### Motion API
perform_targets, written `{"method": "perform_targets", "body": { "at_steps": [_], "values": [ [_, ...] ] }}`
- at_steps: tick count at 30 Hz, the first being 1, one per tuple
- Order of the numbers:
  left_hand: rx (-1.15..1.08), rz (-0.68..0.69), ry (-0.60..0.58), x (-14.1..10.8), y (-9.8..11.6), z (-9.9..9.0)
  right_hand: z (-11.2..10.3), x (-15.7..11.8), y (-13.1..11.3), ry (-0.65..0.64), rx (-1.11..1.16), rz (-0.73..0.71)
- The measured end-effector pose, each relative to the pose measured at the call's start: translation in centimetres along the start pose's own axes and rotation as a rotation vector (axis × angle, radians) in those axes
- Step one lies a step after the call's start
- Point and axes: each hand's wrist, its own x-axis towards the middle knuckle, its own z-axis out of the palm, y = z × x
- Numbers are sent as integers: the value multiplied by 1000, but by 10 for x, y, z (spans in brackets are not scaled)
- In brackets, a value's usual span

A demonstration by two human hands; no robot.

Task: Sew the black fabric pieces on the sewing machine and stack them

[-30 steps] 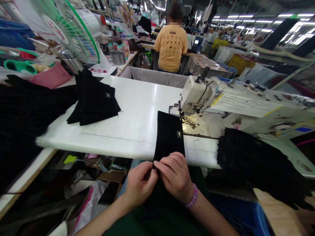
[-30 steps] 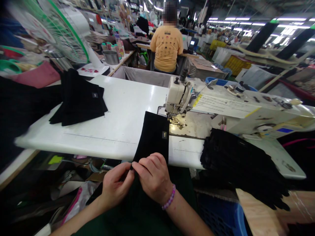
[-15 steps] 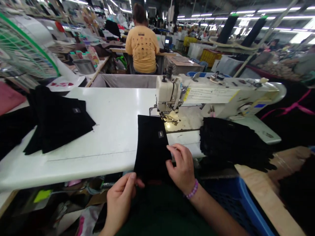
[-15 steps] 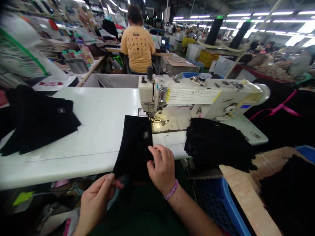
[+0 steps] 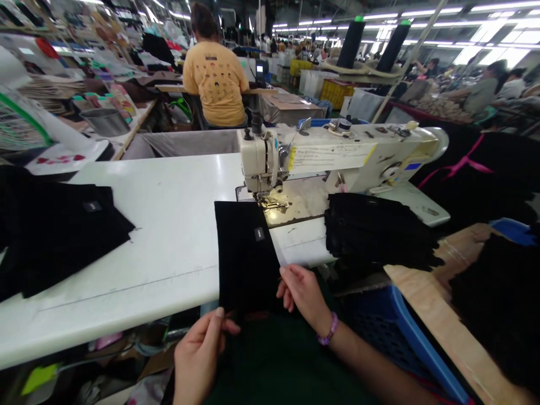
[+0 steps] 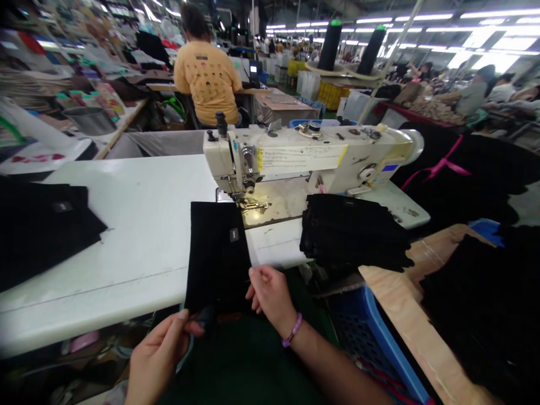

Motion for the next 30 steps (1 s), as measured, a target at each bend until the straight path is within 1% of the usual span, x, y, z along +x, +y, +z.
{"method": "perform_targets", "body": {
  "at_steps": [2,3,5,6,7,8,10,11,13,16,19,20,21,22,24,25,26,28,30],
  "values": [
    [65,94,44,-2,6,-3,-1,1,-2,6,0,-6],
    [116,181,94,-2,10,-5,-1,2,-4,0,4,-3],
    [243,439,218,0,22,-10,-2,2,-6,-16,11,7],
    [317,590,265,2,29,-11,-3,2,-7,-25,16,14],
    [400,743,284,4,37,-11,-3,2,-8,-32,19,20],
    [493,891,271,6,44,-8,-4,2,-8,-37,22,26],
    [697,1140,178,10,58,3,-4,2,-9,-46,22,33],
    [791,1228,120,11,63,11,-4,2,-9,-49,19,35],
    [932,1341,36,13,70,29,-4,3,-8,-55,5,32],
    [1016,1406,-48,20,74,49,-4,3,-7,-57,-34,4],
    [978,1473,-121,29,73,52,-8,1,-5,-47,-71,-39],
    [946,1492,-133,31,73,50,-11,0,-4,-18,-115,-96],
    [912,1501,-136,33,72,48,-14,-1,-4,30,-196,-196],
    [881,1499,-137,34,72,47,-17,-1,-4,86,-311,-339],
    [857,1466,-146,33,74,44,-23,-1,-5,176,-591,-696],
    [867,1440,-166,32,78,44,-26,1,-6,192,-717,-860],
    [882,1405,-197,32,83,44,-28,2,-8,185,-806,-986],
    [895,1303,-284,34,95,45,-31,6,-13,154,-909,-1153],
    [876,1212,-347,42,107,47,-32,10,-18,105,-966,-1238]
  ]
}}
